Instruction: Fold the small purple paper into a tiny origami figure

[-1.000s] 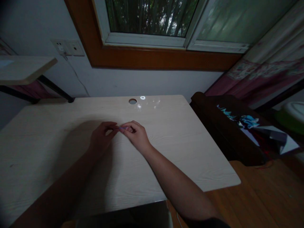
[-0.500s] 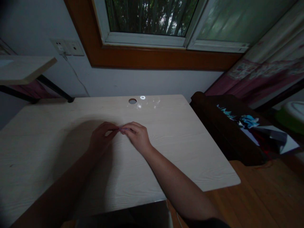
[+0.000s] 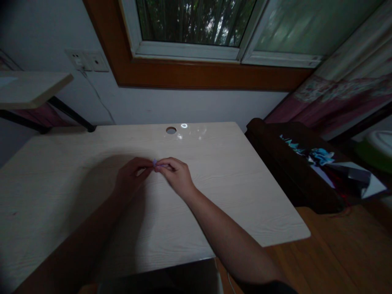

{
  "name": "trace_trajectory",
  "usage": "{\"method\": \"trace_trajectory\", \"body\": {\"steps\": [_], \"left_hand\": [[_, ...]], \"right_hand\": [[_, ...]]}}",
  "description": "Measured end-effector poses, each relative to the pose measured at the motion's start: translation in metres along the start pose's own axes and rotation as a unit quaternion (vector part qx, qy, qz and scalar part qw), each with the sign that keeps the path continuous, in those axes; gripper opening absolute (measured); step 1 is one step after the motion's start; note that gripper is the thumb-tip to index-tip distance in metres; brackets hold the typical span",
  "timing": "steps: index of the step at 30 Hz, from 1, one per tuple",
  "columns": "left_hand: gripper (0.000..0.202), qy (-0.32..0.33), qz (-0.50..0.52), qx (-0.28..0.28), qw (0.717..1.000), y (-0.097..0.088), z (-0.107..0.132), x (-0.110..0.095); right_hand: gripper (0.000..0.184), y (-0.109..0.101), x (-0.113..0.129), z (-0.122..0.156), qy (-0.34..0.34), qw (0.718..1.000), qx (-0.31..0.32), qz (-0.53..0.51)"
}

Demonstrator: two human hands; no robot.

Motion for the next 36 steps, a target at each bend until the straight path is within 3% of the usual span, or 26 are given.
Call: {"method": "trace_trajectory", "body": {"steps": [6,10,15,22,36], "left_hand": [[0.01,-0.056,0.059,-0.002,0.997,0.005,0.001,0.0],[0.012,-0.099,0.086,-0.011,0.991,0.009,0.0,0.003],[0.016,-0.157,0.107,-0.011,0.982,0.011,0.0,0.003],[0.015,-0.176,0.108,-0.006,0.978,0.012,0.0,0.004],[0.016,-0.196,0.099,-0.022,0.975,0.014,0.001,0.007]], "right_hand": [[0.014,0.002,-0.001,-0.002,0.018,0.998,-0.006,-0.062],[0.013,0.003,-0.001,-0.005,0.011,0.999,-0.021,-0.042],[0.021,0.006,-0.007,-0.004,0.069,0.993,-0.036,-0.09],[0.022,0.008,-0.013,-0.005,0.106,0.98,-0.04,-0.166],[0.024,0.008,-0.016,-0.006,0.109,0.978,-0.049,-0.171]]}}
Point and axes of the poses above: each hand's wrist, its own z-axis away from the middle knuckle, its own y-axis out of the palm, x = y × z, the point moved 1 cm from there along -z, towards the middle knuckle, and after that the axes turned 11 degrees about -y, right-handed, at the moved point
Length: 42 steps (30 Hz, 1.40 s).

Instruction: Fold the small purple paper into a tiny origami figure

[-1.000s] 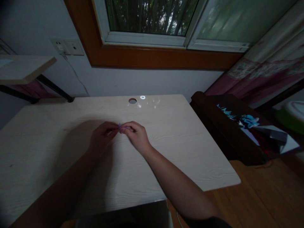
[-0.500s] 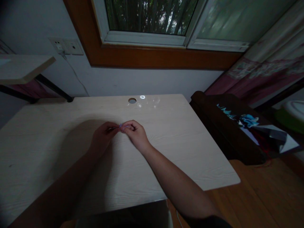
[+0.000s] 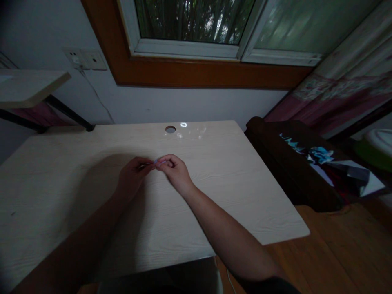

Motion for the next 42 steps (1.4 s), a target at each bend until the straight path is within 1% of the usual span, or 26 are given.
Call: {"method": "trace_trajectory", "body": {"steps": [11,14,18,22,26,35,42], "left_hand": [[0.019,-0.01,0.023,0.0,1.0,0.0005,-0.0001,0.0002],[0.024,-0.018,0.066,0.004,0.998,0.0017,-0.0005,-0.0003],[0.041,-0.036,0.152,0.016,0.988,0.0035,-0.0015,-0.0008],[0.05,-0.027,0.199,0.032,0.979,0.0044,-0.0021,-0.0019],[0.051,-0.024,0.209,0.033,0.977,0.0045,-0.0023,-0.0029],[0.05,-0.029,0.207,0.027,0.978,0.0032,-0.005,0.001],[0.048,-0.026,0.199,0.015,0.98,0.0031,-0.0026,-0.0059]], "right_hand": [[0.024,-0.0012,0.0017,-0.0001,-0.009,1.0,0.0,0.018],[0.024,-0.0014,0.0014,-0.0007,-0.018,1.0,-0.008,0.009],[0.029,-0.0008,0.0006,-0.0014,-0.03,0.999,-0.024,-0.001],[0.034,0.0005,0.0011,-0.0015,-0.033,0.999,-0.03,-0.015],[0.036,0.0008,0.0009,-0.0008,-0.032,0.999,-0.029,-0.016],[0.035,0.0003,-0.0007,-0.0002,-0.028,0.999,-0.022,-0.024],[0.036,0.003,0.0019,-0.0004,-0.024,0.999,-0.021,-0.035]]}}
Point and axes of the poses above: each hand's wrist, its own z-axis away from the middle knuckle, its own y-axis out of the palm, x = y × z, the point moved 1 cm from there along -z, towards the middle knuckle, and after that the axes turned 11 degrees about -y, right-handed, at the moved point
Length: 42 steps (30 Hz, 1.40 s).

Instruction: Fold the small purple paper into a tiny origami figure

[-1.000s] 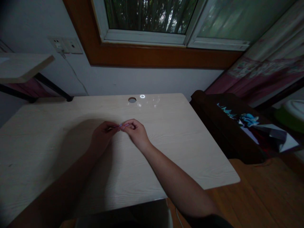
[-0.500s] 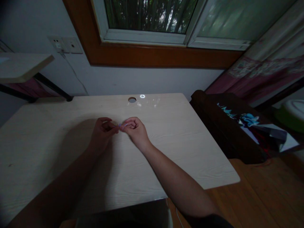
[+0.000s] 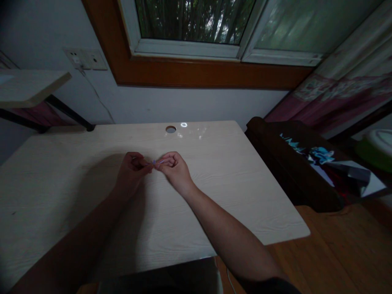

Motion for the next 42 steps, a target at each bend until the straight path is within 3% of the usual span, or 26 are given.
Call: {"method": "trace_trajectory", "body": {"steps": [12,21,42], "left_hand": [[0.041,0.006,-0.023,-0.024,0.999,-0.0028,-0.0029,0.0033],[0.042,0.008,-0.041,-0.014,0.999,-0.0019,-0.0017,0.0001],[0.047,0.013,-0.012,0.007,1.0,-0.0037,-0.0056,0.0025]], "right_hand": [[0.037,-0.0016,-0.004,-0.0004,-0.015,0.999,-0.009,0.027],[0.033,0.0011,0.001,0.0018,-0.028,0.997,-0.004,0.067],[0.033,0.0005,0.0011,0.0023,-0.019,0.999,0.011,0.043]]}}
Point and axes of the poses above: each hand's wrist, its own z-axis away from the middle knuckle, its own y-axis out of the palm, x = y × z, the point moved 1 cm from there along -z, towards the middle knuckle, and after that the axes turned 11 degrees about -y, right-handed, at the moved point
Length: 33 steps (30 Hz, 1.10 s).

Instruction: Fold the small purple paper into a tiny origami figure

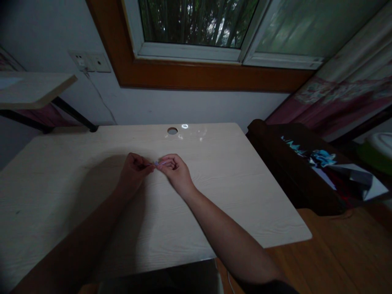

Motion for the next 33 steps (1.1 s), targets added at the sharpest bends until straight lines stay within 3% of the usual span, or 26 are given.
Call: {"method": "trace_trajectory", "body": {"steps": [21,33], "left_hand": [[0.05,-0.008,0.037,0.039,0.998,-0.0029,-0.001,-0.0009],[0.05,-0.012,0.006,0.009,1.0,-0.0039,-0.0015,-0.0007]], "right_hand": [[0.036,-0.0008,0.0043,-0.001,0.01,1.0,-0.002,-0.023],[0.036,-0.0021,0.0076,-0.0004,-0.012,0.999,-0.033,-0.009]]}}
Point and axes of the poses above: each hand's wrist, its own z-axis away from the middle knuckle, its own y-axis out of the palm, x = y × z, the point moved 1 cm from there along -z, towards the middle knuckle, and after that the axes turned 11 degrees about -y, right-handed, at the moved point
